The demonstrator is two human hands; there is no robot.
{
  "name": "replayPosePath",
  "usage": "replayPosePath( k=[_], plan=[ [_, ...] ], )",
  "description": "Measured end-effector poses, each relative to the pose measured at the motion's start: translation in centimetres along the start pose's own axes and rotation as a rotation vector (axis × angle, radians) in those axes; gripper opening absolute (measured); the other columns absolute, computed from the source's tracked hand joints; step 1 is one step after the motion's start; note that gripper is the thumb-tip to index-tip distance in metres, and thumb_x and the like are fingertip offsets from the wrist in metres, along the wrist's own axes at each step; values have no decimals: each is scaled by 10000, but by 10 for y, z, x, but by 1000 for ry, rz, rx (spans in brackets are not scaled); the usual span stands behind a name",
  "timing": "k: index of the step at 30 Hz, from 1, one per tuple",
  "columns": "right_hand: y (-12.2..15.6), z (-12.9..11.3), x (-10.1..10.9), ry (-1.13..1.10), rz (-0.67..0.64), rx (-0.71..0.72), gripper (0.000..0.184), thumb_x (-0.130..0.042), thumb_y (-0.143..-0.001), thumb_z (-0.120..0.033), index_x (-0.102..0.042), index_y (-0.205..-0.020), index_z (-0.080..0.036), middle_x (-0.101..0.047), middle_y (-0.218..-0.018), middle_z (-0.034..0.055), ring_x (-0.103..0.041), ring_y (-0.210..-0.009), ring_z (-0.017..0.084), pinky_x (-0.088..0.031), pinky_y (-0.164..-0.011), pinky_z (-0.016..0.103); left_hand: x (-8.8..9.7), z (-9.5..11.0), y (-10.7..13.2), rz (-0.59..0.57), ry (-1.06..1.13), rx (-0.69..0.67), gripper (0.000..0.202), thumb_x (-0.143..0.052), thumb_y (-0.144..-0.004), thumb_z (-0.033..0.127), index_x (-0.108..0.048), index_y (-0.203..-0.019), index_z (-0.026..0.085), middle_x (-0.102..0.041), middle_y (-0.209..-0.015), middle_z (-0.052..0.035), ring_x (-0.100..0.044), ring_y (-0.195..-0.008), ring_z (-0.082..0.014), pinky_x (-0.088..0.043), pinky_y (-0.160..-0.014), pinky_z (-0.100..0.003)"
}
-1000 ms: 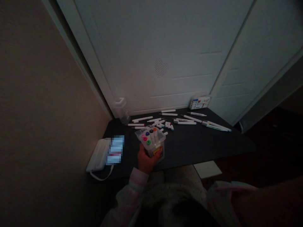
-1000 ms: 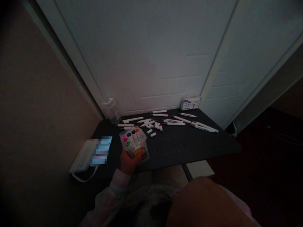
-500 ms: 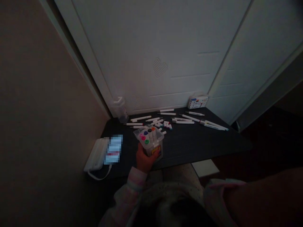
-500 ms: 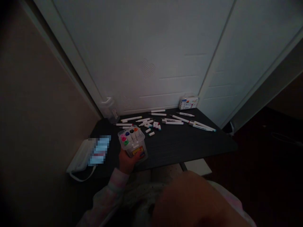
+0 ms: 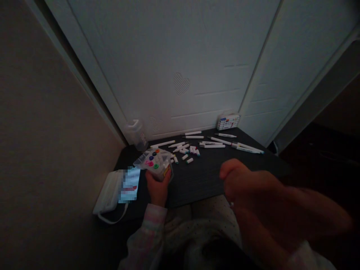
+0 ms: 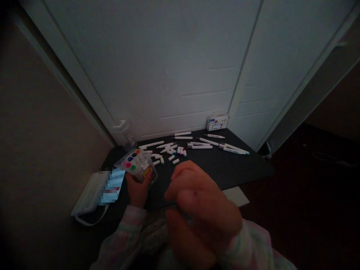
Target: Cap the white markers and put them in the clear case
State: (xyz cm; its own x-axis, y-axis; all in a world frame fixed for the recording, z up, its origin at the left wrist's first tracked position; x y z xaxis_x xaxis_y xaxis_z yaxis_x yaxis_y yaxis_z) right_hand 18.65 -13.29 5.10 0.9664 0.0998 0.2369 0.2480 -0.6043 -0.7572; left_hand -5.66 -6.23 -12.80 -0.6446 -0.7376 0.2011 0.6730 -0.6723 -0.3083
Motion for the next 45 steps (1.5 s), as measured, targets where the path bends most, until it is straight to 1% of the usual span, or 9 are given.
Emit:
replayPosePath(
  k=[5, 13, 18, 25, 32, 37, 40, 43, 45],
  plan=[
    [-7, 35, -1, -95, 214, 162, 533, -474, -770, -77, -349, -1227, -321, -518, -813, 14, -528, -708, 141, -472, -684, 342, 5, -3, -27, 6, -37, 7, 552, -697, -563, 407, -416, -987, 193, -554, -1006, -65, -542, -989, -240, -421, -857, -404],
    [-5, 185, -24, 218, 142, -313, 440, -430, -788, -178, -322, -1215, -191, -520, -818, 18, -513, -704, 130, -444, -693, 294, 7, -4, -56, 54, -43, 3, 575, -701, -558, 383, -403, -1006, 182, -539, -1020, -82, -536, -997, -246, -420, -863, -402],
    [14, 235, -49, 275, -27, -420, 410, -449, -746, -156, -431, -1156, -139, -550, -754, 14, -515, -606, 119, -429, -621, 263, 9, -12, -57, 64, -23, -16, 654, -718, -547, 362, -388, -1084, 185, -522, -1097, -100, -508, -1062, -252, -389, -917, -409],
    [17, 240, -56, 341, -120, -447, 342, -427, -763, -136, -489, -1099, -111, -567, -755, 26, -517, -621, 120, -420, -623, 250, 10, -12, -54, 70, 29, -84, 803, -721, -565, 300, -266, -1219, 199, -403, -1265, -149, -439, -1158, -243, -357, -962, -387],
    [15, 237, -55, 399, -110, -419, 302, -410, -782, -141, -501, -1068, -102, -578, -746, 31, -532, -610, 120, -431, -600, 236, 13, 1, -44, 102, 10, -191, 775, -654, -639, 343, -205, -1249, 180, -423, -1195, -157, -478, -1091, -243, -395, -911, -405],
    [13, 238, -54, 461, -133, -376, 311, -419, -785, -148, -504, -1084, -138, -604, -773, 37, -552, -645, 129, -440, -628, 239, 28, 13, -33, 223, -112, -331, 770, -647, -622, 349, -205, -1218, 143, -261, -1259, -186, -243, -1235, -305, -174, -1022, -503],
    [4, 239, -56, 495, -176, -315, 307, -446, -773, -160, -536, -1066, -152, -622, -852, 64, -567, -703, 150, -438, -689, 263, 21, 37, -20, 222, -229, -570, 747, -688, -576, 319, -257, -1165, 159, -270, -1227, -169, -242, -1214, -316, -154, -1016, -520],
    [-9, 244, -57, 527, -189, -257, 304, -436, -775, -167, -555, -1054, -148, -629, -878, 84, -574, -744, 172, -433, -718, 284, -14, 73, 10, 109, -366, -1035, 669, -644, -636, 210, -265, -1188, 201, -325, -1187, -141, -338, -1142, -283, -294, -942, -492],
    [-19, 249, -55, 548, -178, -230, 309, -423, -779, -171, -556, -1056, -137, -633, -862, 89, -576, -740, 180, -433, -709, 292, -39, 85, 18, 16, -391, -1128, 615, -604, -671, 174, -288, -1199, 191, -357, -1156, -138, -367, -1112, -269, -336, -912, -464]
  ],
)
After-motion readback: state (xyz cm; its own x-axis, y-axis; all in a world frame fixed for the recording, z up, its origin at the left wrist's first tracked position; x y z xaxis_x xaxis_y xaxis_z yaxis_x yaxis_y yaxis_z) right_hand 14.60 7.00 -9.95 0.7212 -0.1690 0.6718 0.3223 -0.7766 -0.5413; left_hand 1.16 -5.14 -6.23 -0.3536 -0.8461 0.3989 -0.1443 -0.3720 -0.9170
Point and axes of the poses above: each hand's wrist, its own y-axis away from the middle knuckle, its own x-axis out of the back of the hand, z = x × y, the point moved 8 cm from there along -y, towards the middle knuckle
